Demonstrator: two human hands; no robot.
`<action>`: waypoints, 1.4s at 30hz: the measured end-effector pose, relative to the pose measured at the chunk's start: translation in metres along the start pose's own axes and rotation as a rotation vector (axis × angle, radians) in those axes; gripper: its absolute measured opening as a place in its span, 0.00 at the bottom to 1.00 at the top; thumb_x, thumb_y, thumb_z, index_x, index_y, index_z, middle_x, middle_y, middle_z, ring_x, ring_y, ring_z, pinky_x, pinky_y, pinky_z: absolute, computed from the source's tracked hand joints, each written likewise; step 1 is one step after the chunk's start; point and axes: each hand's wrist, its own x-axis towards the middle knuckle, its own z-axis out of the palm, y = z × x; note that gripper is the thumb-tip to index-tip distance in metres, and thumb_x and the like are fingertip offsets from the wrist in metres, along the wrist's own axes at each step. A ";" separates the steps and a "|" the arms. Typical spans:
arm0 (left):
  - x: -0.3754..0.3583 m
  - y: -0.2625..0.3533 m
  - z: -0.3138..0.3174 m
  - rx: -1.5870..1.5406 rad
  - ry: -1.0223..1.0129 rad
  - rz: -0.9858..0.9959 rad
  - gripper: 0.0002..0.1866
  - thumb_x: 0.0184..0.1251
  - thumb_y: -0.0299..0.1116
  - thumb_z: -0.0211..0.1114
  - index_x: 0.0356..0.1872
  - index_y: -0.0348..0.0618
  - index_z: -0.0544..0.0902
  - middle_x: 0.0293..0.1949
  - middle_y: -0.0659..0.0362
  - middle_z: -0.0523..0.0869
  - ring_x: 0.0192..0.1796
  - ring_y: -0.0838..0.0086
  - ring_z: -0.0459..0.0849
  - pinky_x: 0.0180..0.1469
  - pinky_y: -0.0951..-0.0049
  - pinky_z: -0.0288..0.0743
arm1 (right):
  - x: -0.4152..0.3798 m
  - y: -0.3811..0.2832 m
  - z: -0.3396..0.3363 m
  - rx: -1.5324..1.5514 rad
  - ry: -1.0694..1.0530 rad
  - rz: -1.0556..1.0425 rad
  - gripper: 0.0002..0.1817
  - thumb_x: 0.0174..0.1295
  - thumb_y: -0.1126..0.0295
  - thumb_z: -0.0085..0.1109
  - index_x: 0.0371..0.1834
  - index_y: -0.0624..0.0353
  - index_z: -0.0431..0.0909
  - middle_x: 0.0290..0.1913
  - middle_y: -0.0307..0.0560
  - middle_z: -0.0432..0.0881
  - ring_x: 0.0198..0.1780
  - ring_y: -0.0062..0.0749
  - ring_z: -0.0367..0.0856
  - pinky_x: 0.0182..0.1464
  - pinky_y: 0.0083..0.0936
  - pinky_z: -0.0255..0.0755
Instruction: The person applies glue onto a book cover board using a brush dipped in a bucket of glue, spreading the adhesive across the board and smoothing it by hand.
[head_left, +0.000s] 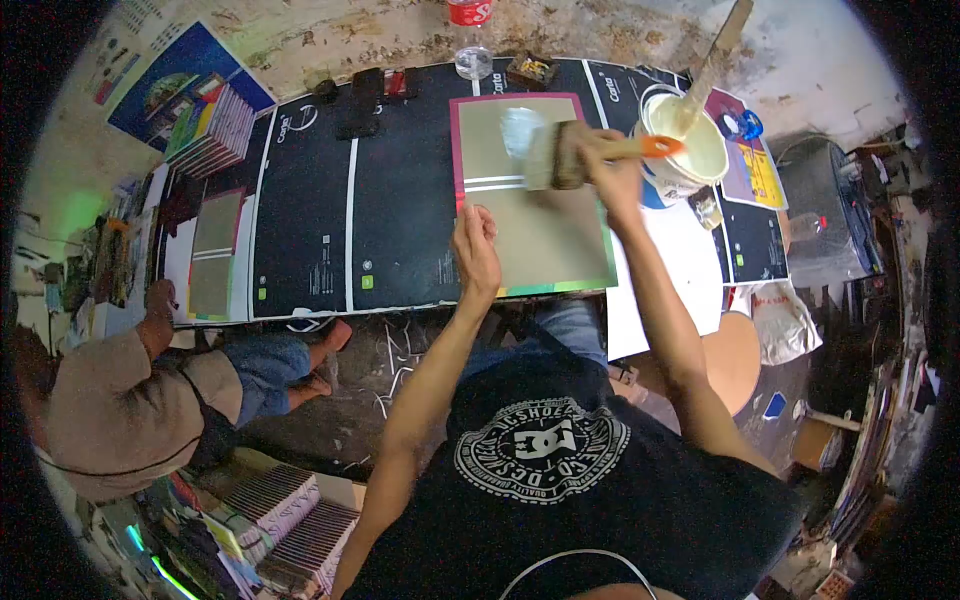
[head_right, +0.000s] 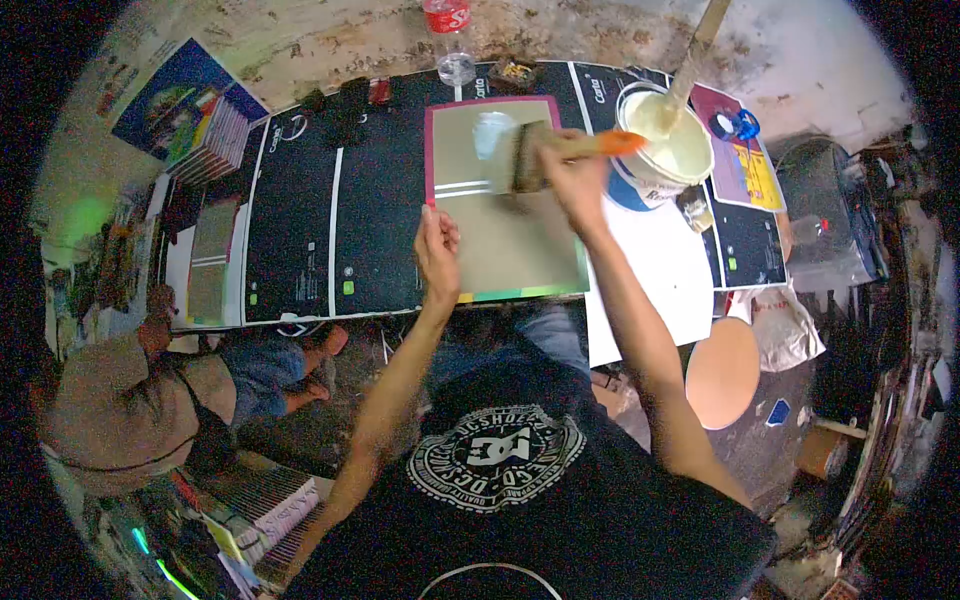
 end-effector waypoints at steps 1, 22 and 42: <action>-0.001 -0.005 -0.001 0.066 0.001 0.036 0.23 0.79 0.44 0.38 0.29 0.37 0.71 0.23 0.53 0.71 0.24 0.64 0.70 0.30 0.65 0.64 | -0.002 0.000 0.024 -0.073 -0.037 -0.014 0.20 0.53 0.62 0.64 0.45 0.65 0.78 0.38 0.54 0.83 0.41 0.38 0.82 0.46 0.31 0.75; -0.008 -0.009 -0.012 -0.338 0.198 0.103 0.30 0.78 0.59 0.29 0.29 0.45 0.67 0.23 0.65 0.65 0.26 0.82 0.62 0.30 0.80 0.57 | -0.008 -0.060 -0.019 -0.630 -1.191 -0.828 0.16 0.64 0.58 0.53 0.48 0.50 0.84 0.53 0.40 0.83 0.55 0.33 0.77 0.58 0.38 0.57; 0.001 -0.010 -0.014 -0.222 0.138 0.082 0.31 0.75 0.63 0.33 0.30 0.47 0.69 0.22 0.65 0.69 0.24 0.83 0.66 0.27 0.82 0.58 | -0.017 -0.117 -0.155 -0.802 -1.354 -0.497 0.13 0.54 0.70 0.63 0.44 0.48 0.84 0.50 0.37 0.83 0.54 0.29 0.76 0.60 0.41 0.54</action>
